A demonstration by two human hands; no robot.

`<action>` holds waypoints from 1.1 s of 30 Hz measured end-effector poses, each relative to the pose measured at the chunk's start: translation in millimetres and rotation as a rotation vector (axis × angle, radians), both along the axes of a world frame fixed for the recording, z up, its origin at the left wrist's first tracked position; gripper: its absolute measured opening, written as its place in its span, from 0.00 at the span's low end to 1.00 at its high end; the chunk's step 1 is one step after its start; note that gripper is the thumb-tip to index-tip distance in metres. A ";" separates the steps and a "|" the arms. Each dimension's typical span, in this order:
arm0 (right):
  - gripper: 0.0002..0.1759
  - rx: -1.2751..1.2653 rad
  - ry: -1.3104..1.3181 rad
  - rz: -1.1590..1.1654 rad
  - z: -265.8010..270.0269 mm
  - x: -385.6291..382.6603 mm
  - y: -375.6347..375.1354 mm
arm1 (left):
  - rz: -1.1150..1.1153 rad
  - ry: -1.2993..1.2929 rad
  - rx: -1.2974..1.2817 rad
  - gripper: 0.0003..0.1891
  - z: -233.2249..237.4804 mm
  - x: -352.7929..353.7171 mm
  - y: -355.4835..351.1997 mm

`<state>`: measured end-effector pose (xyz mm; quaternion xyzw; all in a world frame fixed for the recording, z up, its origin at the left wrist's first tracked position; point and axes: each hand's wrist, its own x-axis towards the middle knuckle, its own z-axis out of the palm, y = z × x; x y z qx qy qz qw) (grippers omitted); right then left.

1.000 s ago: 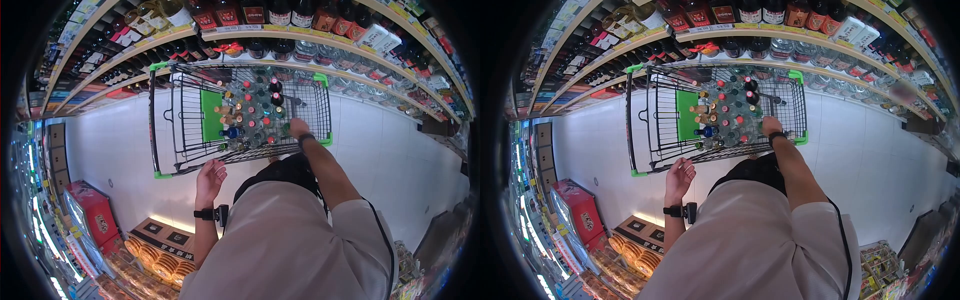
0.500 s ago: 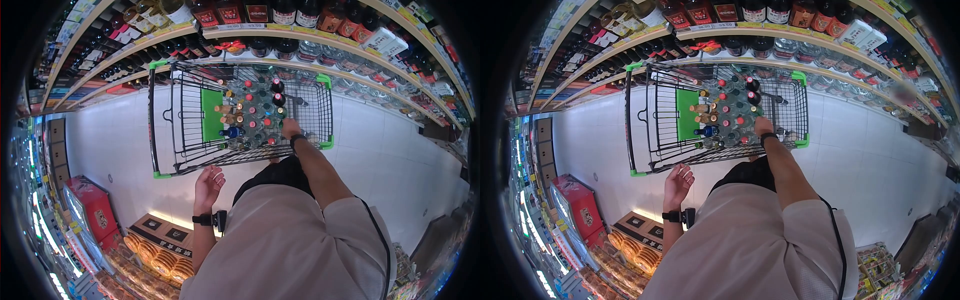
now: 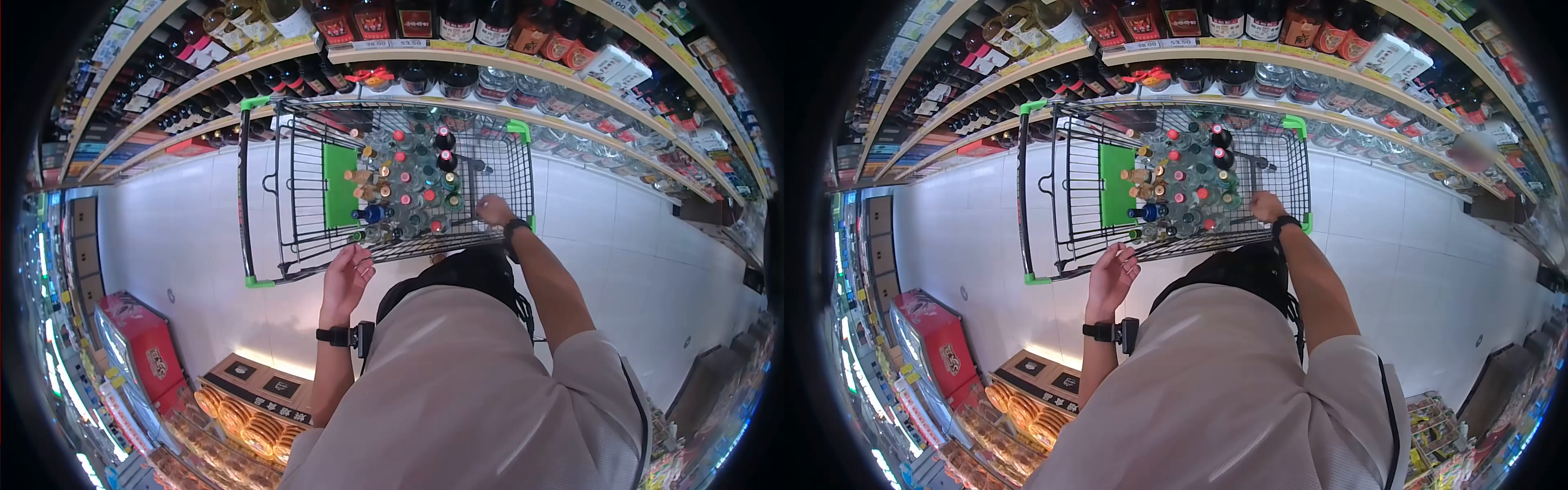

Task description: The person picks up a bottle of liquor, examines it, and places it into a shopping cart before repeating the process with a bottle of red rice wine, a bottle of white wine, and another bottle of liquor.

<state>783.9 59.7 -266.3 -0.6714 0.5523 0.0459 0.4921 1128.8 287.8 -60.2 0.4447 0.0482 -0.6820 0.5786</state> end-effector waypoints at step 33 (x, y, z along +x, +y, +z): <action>0.19 0.310 -0.021 -0.609 50.1 -107.4 44.0 | -0.004 0.154 -0.327 0.04 19.8 -11.1 -80.2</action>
